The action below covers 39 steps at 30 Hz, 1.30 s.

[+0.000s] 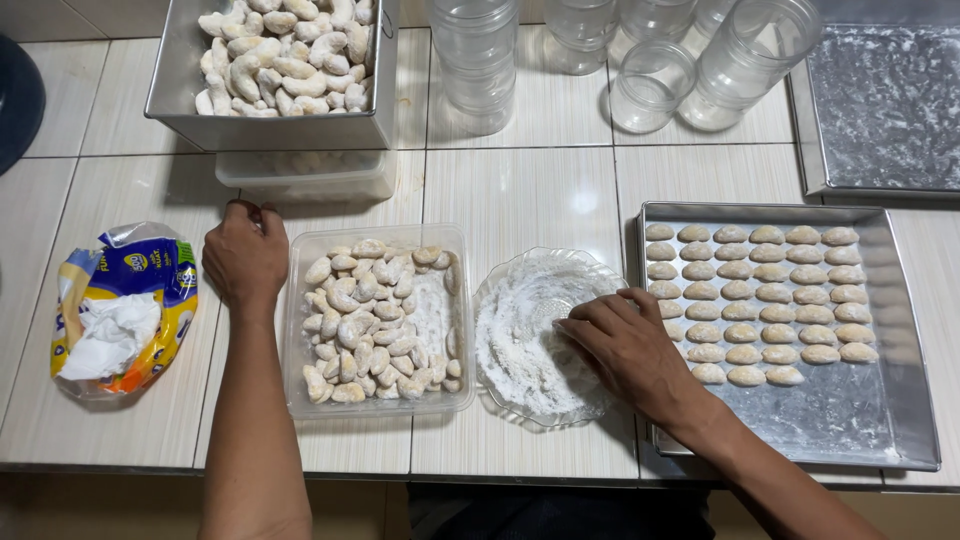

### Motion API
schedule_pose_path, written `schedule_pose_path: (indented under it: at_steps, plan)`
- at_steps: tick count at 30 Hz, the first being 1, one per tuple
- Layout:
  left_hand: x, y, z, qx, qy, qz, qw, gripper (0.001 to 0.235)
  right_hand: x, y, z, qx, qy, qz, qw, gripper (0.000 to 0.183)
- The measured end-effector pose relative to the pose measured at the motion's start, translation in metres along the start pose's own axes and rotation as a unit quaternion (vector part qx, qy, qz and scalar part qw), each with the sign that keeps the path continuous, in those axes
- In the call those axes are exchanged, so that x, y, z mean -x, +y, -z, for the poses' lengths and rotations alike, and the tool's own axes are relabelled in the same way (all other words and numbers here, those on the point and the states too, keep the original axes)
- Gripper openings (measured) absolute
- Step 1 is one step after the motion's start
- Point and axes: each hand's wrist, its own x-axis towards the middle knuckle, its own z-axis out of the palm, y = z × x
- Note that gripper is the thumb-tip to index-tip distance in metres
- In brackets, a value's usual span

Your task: Coating small pieces of dough in powder and arranging them neatly on a baking tray.

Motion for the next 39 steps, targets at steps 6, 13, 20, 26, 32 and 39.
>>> schedule_pose_path:
  at_steps: [6, 13, 20, 26, 32, 39]
  plan:
    - [0.0, -0.002, -0.005, 0.005, 0.007, -0.003, 1.0, 0.031, 0.004, 0.004, -0.006, -0.021, 0.018, 0.005, 1.0, 0.016]
    - [-0.005, -0.012, -0.016, -0.007, 0.024, -0.014, 1.0, 0.029, 0.004, 0.003, -0.004, -0.046, 0.035, 0.008, 0.998, 0.016]
    - [-0.011, -0.039, -0.041, -0.066, 0.078, -0.075, 0.992, 0.026, 0.0, 0.005, 0.011, -0.089, 0.026, 0.051, 0.994, 0.018]
    - [-0.016, -0.062, -0.057, -0.083, 0.089, -0.103, 0.987, 0.025, 0.012, 0.011, 0.052, -0.19, 0.055, 0.01, 0.98, 0.018]
    - [-0.018, -0.077, -0.067, -0.122, 0.113, -0.125, 0.978, 0.02, 0.1, 0.064, 0.077, -0.131, 0.092, -0.138, 0.978, 0.03]
    - [-0.029, -0.105, -0.095, -0.053, 0.007, -0.082, 0.995, 0.034, 0.203, 0.109, 0.093, 0.037, 0.05, -0.3, 0.952, 0.026]
